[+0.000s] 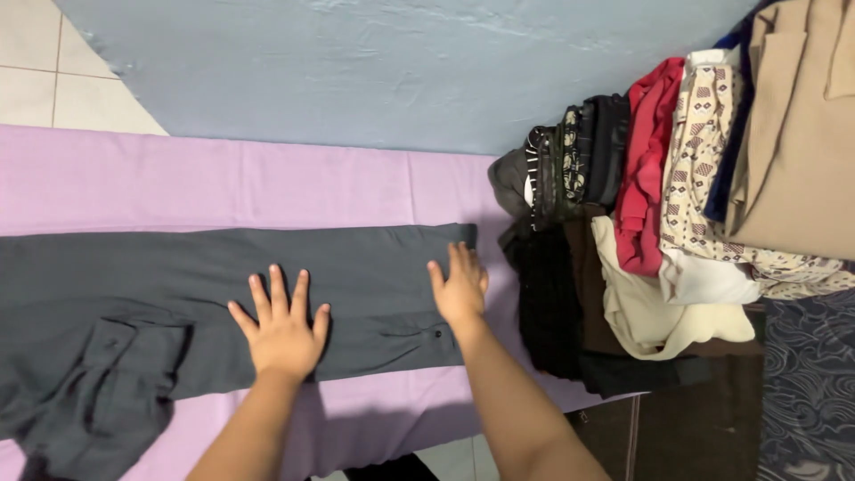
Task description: The person takes a pair of pants from a stack of folded clothes, unfolds and flattens them on a surface by hand, and folds them.
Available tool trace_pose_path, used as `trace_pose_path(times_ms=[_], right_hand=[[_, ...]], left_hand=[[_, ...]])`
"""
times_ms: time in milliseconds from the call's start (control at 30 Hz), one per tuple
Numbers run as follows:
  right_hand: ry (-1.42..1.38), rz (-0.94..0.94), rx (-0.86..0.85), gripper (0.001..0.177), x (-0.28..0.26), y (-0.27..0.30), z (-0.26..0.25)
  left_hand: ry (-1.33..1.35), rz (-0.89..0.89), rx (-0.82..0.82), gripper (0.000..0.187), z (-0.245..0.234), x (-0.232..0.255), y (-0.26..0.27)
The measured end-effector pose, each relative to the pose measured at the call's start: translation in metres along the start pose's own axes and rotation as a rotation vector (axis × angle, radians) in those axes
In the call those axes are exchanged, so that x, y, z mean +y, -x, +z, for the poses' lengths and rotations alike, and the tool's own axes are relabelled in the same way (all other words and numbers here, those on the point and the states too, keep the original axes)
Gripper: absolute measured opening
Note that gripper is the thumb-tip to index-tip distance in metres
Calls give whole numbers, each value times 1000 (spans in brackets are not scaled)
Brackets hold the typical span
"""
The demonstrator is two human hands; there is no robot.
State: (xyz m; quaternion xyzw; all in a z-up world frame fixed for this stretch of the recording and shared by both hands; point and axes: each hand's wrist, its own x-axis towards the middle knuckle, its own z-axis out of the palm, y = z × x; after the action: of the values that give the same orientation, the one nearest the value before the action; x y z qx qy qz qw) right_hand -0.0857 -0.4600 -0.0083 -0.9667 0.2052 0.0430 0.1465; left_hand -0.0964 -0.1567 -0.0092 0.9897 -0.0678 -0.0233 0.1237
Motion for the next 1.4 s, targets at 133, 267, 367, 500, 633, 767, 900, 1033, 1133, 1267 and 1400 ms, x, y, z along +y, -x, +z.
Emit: trace_pose_path(times_ms=[133, 267, 367, 500, 633, 767, 900, 1033, 1133, 1267, 1400], right_hand=[[-61, -129, 154, 62, 16, -35, -7], [140, -580, -51, 70, 0, -43, -15], [156, -552, -201, 80, -2, -45, -13], [229, -234, -83, 90, 1, -59, -5], [277, -383, 69, 88, -26, -40, 7], [128, -533, -219, 85, -68, -1, 5], [195, -262, -206, 86, -93, 10, 4], [36, -539, -51, 83, -125, 33, 28], [-115, -720, -153, 66, -167, 54, 45], [-353, -842, -165, 68, -206, 76, 56], [-336, -925, -172, 67, -249, 108, 77]], left_hand=[[63, -46, 58, 71, 10, 27, 21], [58, -58, 72, 69, 7, 30, 24], [54, -70, 82, 70, 4, 32, 23], [40, -80, 85, 70, 3, 33, 22], [30, -88, 82, 71, -1, 35, 19], [48, -83, 92, 73, -6, 34, 18], [99, -91, 130, 74, -6, 31, 18], [197, -64, 218, 73, 8, 23, 27], [506, -58, 362, 63, 8, 5, 29], [518, -108, 570, 50, -24, -50, 59], [89, -415, 609, 44, -72, -118, 105]])
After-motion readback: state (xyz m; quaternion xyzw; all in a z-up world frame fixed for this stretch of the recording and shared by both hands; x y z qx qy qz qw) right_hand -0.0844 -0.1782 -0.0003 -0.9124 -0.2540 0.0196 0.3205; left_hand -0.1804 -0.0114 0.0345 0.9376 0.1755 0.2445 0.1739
